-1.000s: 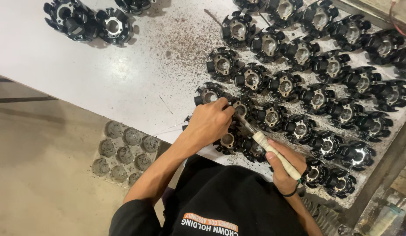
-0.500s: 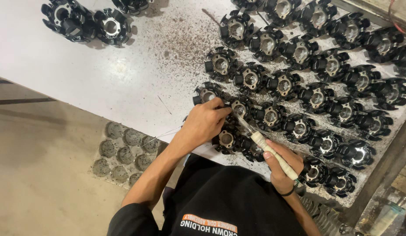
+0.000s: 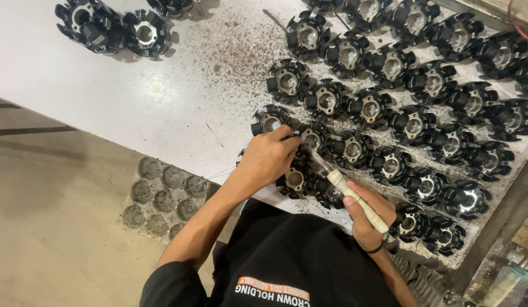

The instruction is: The person solders wire leads onto black plastic fan/rotor housings arranged in rows on a workbench, holding each housing steady with one hand while applying a soldering iron with the other, then moving to the next housing. Near the end they handle a red test probe lead over the finished housings.

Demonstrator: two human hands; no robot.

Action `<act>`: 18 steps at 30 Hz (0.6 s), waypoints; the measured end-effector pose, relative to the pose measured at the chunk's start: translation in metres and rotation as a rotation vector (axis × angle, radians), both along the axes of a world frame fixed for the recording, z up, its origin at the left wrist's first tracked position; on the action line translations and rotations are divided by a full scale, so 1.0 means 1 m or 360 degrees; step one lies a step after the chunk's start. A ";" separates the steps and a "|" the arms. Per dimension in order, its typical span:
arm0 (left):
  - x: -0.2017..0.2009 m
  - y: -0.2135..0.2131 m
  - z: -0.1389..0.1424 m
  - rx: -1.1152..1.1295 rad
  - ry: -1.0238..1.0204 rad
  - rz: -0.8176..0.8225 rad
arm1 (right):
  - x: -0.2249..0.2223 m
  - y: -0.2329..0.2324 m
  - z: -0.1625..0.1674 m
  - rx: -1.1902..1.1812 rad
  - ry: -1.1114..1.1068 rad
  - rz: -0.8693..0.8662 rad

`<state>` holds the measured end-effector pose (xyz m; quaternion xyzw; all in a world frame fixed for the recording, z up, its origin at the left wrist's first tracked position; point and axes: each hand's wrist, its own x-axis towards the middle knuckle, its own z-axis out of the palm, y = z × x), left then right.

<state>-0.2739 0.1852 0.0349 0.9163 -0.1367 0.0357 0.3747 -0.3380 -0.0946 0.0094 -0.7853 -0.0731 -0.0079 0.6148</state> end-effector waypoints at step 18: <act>0.005 -0.003 -0.001 0.0098 -0.0039 -0.0018 | 0.005 0.009 0.024 -0.0145 -0.0185 0.0202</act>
